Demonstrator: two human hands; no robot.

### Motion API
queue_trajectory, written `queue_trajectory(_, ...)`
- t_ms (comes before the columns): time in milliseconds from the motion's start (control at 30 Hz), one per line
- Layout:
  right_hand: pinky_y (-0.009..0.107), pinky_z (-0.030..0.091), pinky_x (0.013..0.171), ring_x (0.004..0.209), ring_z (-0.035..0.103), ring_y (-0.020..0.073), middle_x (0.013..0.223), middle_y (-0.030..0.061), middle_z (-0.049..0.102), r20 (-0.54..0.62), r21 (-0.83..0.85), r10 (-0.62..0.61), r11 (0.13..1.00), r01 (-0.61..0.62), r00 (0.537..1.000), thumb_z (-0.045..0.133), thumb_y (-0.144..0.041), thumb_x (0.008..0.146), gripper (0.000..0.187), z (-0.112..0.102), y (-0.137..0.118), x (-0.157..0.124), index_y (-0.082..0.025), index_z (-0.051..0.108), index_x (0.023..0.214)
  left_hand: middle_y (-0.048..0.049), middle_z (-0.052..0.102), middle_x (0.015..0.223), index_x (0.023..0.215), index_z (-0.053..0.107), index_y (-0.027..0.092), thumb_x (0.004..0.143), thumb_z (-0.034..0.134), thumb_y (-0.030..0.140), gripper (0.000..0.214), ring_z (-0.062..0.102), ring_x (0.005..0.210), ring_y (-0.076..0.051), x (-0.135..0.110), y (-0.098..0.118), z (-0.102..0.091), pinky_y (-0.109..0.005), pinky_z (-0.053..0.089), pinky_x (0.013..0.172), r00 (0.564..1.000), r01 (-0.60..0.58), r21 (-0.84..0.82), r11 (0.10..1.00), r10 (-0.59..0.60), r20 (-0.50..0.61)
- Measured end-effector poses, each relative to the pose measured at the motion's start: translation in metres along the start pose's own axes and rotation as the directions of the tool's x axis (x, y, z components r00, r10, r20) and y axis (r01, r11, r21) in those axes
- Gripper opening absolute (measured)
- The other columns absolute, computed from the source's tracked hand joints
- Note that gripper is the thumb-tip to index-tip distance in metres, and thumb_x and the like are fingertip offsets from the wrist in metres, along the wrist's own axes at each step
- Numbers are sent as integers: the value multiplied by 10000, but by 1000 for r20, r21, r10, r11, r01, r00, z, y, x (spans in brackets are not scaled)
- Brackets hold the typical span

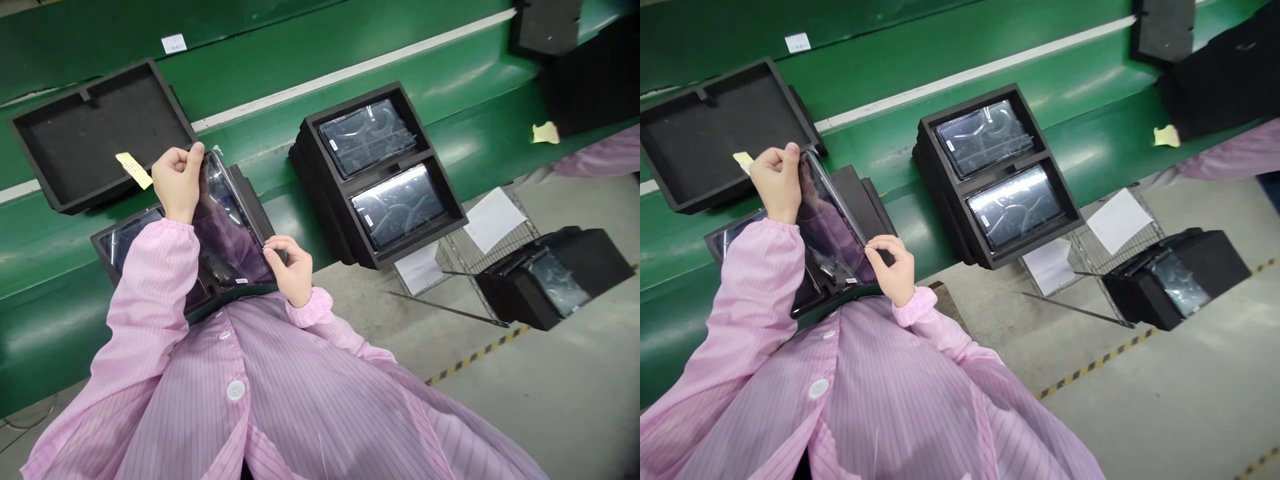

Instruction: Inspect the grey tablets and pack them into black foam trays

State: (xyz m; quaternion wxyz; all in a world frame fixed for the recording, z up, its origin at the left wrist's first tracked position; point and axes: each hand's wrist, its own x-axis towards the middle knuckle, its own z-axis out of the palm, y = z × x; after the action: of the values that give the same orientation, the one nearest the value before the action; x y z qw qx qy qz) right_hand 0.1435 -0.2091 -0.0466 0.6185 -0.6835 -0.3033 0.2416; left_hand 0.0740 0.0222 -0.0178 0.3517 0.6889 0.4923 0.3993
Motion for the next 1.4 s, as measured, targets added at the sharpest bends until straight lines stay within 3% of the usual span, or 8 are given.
queue_trajectory(533,492,372,1088,870,707,210,863,-4,762,-17,-191,-45,981,41,999,666,-260,844,123,-6,-9,2,-254,679,723,59,357,549,591,429,214,845,590,545,447,321,549,-69,-5,10,-3,-282,288,567,1000,22,99,995,-22,-3)
queue_trajectory(800,569,324,1138,844,718,219,832,-17,766,31,-197,57,979,-50,998,712,-281,796,100,-13,-20,8,-267,714,697,59,343,550,619,425,227,864,530,522,398,364,553,-76,-4,6,-2,-288,290,588,1000,6,154,988,-10,23)
queue_trajectory(867,542,397,1099,829,723,215,812,-5,765,45,-132,118,985,-111,992,743,-294,760,43,-15,-18,11,-258,731,739,60,336,551,624,427,224,875,519,513,395,373,552,-75,-6,7,-3,-283,290,584,1000,-3,146,989,-1,27)
queue_trajectory(967,406,559,898,795,724,192,795,7,758,107,70,264,960,-272,959,793,-347,696,296,-14,-7,13,-224,727,957,59,349,535,604,436,222,838,578,528,411,364,530,-84,-7,8,-3,-286,297,562,1000,2,95,996,-2,1)
queue_trajectory(1100,301,571,686,740,703,163,850,30,751,211,210,400,873,-441,892,660,-538,805,436,-10,9,11,-204,707,1079,50,369,511,570,421,225,811,612,543,442,367,507,-104,-6,4,-1,-296,297,541,999,23,36,999,-22,-38)
queue_trajectory(1167,303,553,671,768,694,177,870,39,743,298,134,351,906,-402,888,560,-572,867,432,-9,11,10,-200,723,1016,47,398,512,575,433,223,816,604,545,437,384,503,-107,-5,-1,2,-287,305,537,998,45,39,998,-43,-49)
queue_trajectory(1300,315,512,695,725,644,191,760,12,697,457,-187,198,975,-124,867,648,-418,824,242,-14,1,16,-180,694,820,38,506,545,642,498,216,841,581,522,375,502,542,-118,-5,-13,4,-262,377,571,995,86,81,993,-81,-62)
queue_trajectory(1400,295,478,626,637,585,171,675,-3,649,450,-251,176,966,-65,875,647,-381,816,219,-18,-7,38,-173,660,748,-15,683,785,927,604,204,865,567,444,250,652,746,-151,-7,-28,-15,-268,488,747,997,38,31,999,-36,-68)
